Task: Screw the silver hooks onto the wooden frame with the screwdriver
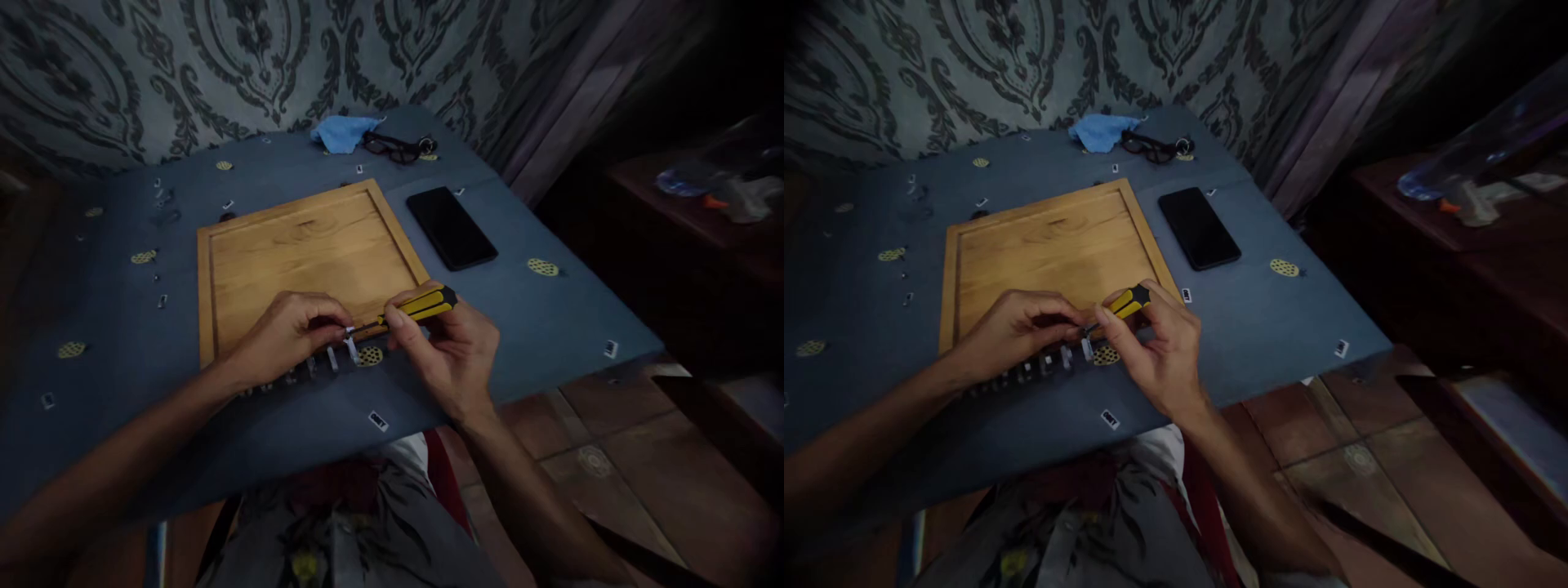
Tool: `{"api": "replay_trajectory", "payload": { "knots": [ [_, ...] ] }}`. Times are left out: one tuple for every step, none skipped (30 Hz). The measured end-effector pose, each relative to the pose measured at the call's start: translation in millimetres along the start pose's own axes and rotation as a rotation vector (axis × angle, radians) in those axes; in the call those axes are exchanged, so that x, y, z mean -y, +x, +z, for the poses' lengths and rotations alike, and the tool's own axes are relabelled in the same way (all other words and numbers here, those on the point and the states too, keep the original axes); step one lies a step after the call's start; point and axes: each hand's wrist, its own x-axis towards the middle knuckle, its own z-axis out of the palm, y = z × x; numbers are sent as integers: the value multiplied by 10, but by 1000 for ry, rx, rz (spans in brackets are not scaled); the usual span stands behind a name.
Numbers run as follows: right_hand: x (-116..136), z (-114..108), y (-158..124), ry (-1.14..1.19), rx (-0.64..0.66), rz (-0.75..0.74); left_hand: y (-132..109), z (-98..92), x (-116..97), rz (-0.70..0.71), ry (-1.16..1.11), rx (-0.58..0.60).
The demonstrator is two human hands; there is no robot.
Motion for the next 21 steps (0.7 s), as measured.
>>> {"api": "replay_trajectory", "payload": {
  "knots": [
    [-4, -5, -3, 3, -9, -11, -2, 0, -1, 1, 5, -2],
    [-7, -9, -5, 8, -13, -23, -2, 0, -5, 2, 11, -6],
    [-10, -14, -8, 14, -16, -34, 0, -1, -10, 3, 18, -9],
    [-13, -18, -10, 23, -18, -46, 5, -3, -16, 6, 24, -13],
    [-17, -21, -14, 32, -20, -60, 11, -4, -22, 10, 30, -13],
    [-20, -23, -19, 36, -22, -70, 18, -4, -27, 12, 32, -13],
    [-25, -25, -24, 36, -26, -76, 24, -4, -32, 10, 30, -12],
    [-30, -26, -31, 34, -30, -77, 28, -4, -37, 4, 24, -9],
    [-35, -26, -38, 33, -38, -75, 29, -3, -41, -4, 17, -4],
    [-41, -26, -46, 37, -46, -72, 27, -1, -46, -13, 12, 1],
    [-47, -26, -53, 45, -52, -69, 22, 1, -53, -20, 7, 4],
    [-53, -25, -59, 59, -60, -70, 15, 3, -60, -25, 5, 3],
    [-60, -25, -64, 72, -65, -73, 5, 6, -67, -28, 4, -3],
    [-67, -26, -68, 80, -70, -76, -5, 11, -73, -34, 3, -13],
    [-73, -28, -71, 82, -72, -81, -15, 16, -78, -43, 1, -21],
    [-79, -30, -74, 81, -73, -84, -25, 23, -80, -53, -4, -30],
    [-84, -33, -76, 82, -74, -87, -34, 32, -79, -65, -10, -37],
    [-87, -36, -79, 82, -75, -86, -42, 41, -73, -77, -18, -40],
    [-90, -39, -82, 85, -75, -84, -49, 51, -64, -89, -27, -41],
    [-91, -42, -86, 87, -76, -78, -55, 61, -51, -97, -37, -43],
    [-91, -45, -90, 89, -77, -69, -60, 70, -37, -103, -45, -48]
  ]
}}
